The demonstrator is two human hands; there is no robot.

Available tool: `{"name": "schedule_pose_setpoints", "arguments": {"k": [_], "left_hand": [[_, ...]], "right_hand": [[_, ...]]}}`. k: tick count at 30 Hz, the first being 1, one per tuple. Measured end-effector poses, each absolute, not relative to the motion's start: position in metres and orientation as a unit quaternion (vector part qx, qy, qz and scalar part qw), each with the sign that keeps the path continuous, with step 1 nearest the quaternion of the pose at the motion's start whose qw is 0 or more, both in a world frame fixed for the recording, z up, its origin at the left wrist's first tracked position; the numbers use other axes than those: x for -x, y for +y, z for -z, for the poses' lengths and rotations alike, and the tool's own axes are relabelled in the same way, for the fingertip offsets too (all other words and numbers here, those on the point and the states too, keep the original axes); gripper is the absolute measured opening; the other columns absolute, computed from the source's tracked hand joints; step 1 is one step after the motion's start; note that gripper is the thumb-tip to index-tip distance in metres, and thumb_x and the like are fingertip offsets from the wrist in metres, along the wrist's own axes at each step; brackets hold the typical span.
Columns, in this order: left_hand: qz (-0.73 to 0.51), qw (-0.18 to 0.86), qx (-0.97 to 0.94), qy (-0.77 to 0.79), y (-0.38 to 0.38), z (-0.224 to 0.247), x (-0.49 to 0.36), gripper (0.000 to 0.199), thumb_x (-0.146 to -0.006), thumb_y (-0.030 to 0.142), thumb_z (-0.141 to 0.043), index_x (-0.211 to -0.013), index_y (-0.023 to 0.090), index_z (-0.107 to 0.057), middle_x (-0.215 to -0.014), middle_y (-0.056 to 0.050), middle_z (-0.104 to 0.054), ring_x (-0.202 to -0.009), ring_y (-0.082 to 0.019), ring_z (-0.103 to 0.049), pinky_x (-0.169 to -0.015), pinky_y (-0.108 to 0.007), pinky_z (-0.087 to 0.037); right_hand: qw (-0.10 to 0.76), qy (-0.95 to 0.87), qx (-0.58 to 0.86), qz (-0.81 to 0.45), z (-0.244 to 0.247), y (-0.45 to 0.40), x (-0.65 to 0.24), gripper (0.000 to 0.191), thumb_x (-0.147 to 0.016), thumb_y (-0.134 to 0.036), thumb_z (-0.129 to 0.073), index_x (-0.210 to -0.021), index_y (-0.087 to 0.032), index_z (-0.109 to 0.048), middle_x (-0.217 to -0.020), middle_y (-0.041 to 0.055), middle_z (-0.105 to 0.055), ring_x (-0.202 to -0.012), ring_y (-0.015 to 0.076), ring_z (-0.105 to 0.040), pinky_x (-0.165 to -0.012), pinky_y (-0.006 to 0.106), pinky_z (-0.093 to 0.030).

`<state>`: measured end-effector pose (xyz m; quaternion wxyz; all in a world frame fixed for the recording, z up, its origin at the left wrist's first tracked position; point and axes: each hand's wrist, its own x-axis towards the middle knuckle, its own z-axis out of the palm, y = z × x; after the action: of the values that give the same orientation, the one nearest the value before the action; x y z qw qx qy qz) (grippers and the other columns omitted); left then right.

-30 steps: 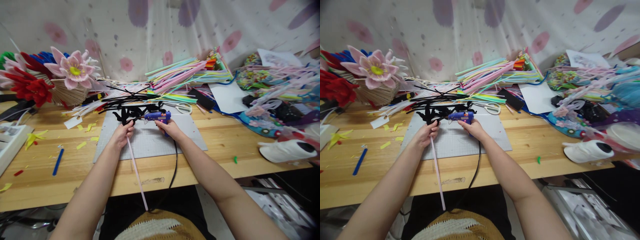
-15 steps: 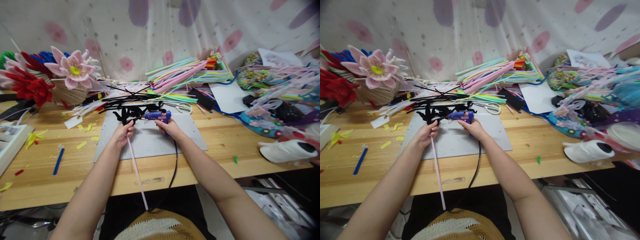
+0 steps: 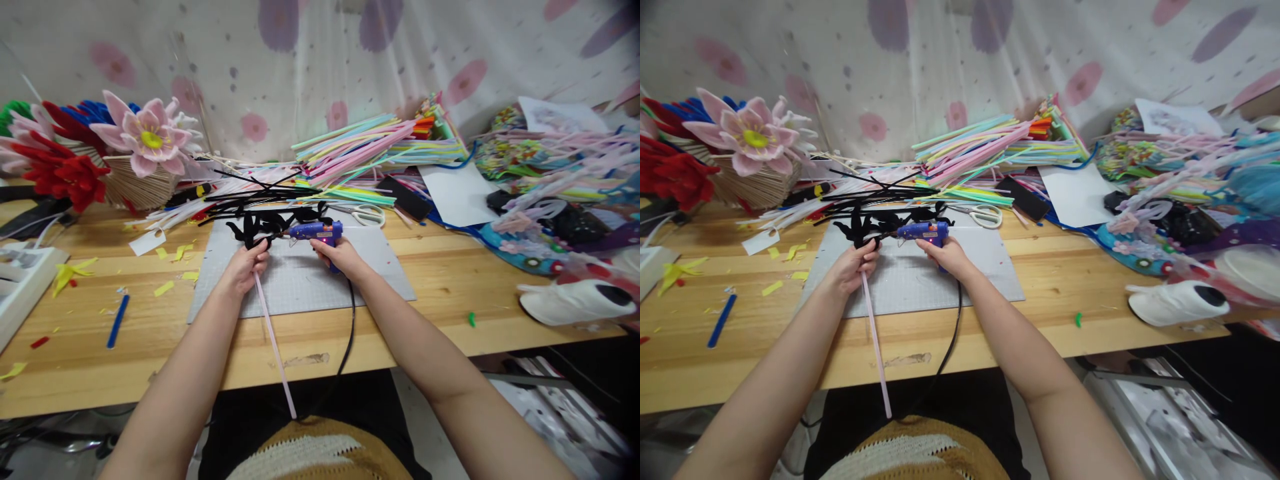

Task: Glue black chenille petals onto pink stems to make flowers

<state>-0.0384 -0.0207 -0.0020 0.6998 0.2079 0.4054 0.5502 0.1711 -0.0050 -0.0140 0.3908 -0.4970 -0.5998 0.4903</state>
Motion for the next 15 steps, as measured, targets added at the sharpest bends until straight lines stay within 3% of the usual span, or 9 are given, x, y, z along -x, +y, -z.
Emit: {"name": "schedule_pose_setpoints", "arguments": {"k": [15], "left_hand": [[-0.547,0.706,-0.203,0.401,-0.0201,0.0030,0.0395,0.007,-0.073,0.006,-0.059,-0.072,0.009,-0.053,-0.066,0.000,-0.051,-0.038,0.002,-0.036,-0.026,-0.006,-0.017]], "right_hand": [[0.396,-0.595,0.502,-0.487,0.0150,-0.0030,-0.1733,0.042,-0.067,-0.057,-0.058,-0.057,-0.017,-0.049,-0.046,-0.0026,-0.046,-0.040,0.0074,-0.039,-0.043,0.024,-0.032]]}}
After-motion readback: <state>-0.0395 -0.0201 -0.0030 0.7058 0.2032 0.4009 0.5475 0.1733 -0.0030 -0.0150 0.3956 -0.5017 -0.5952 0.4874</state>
